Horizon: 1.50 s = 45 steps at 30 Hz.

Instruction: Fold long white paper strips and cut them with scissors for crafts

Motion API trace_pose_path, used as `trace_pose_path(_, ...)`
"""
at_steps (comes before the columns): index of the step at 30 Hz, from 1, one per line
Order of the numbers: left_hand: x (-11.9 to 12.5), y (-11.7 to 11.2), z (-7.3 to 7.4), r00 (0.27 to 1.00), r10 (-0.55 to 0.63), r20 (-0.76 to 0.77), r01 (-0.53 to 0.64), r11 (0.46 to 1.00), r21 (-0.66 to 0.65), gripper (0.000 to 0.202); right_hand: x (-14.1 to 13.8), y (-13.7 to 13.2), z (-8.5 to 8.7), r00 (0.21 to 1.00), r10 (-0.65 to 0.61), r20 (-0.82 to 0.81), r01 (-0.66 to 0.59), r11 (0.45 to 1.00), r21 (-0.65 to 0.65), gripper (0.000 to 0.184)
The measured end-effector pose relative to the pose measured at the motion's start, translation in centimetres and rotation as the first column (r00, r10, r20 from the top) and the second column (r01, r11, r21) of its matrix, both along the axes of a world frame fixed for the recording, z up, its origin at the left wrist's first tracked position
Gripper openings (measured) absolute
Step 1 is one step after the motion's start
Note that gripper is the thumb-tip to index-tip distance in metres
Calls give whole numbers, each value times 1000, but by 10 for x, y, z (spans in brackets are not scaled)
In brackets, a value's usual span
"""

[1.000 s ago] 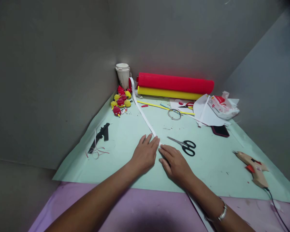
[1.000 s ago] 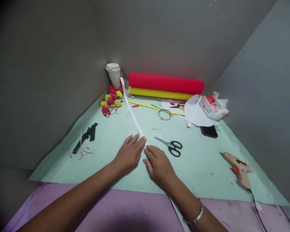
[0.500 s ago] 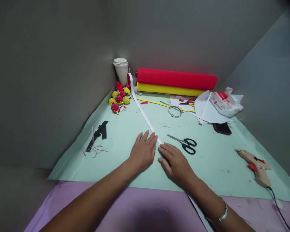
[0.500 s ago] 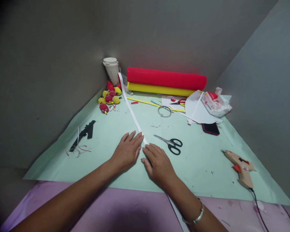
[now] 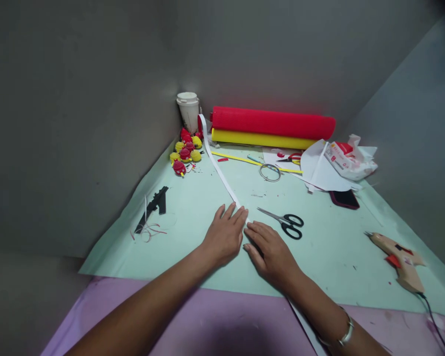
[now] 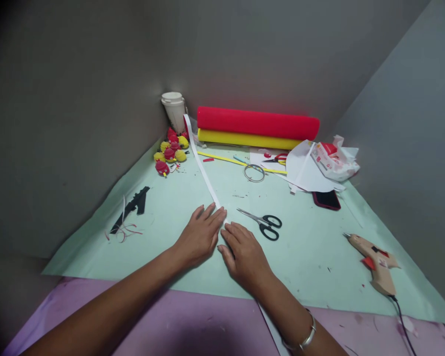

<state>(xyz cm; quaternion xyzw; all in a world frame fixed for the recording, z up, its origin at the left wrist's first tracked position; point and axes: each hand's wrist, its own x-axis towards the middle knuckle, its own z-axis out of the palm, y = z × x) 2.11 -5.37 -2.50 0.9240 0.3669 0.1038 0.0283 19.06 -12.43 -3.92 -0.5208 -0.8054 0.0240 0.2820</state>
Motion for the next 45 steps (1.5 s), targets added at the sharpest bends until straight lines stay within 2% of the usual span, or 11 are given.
trace_pose_path(20,-3,6,2,997,68,43,-68,998,-2,48,2,1,7,987,7,-160,1,999,50,28)
trace_pose_path(27,-6,0,6,999,-52,5,52,999,-2,47,2,2,7,989,4,-145,1,1000,30,27)
trace_pose_path(38,-6,0,7,999,-44,-23,44,999,-6,48,1,1,10,988,-4,-154,13,998,54,22)
trace_pose_path(45,-5,-6,6,990,-144,3,144,989,-36,48,1,1,10,988,10,-157,0,998,63,24)
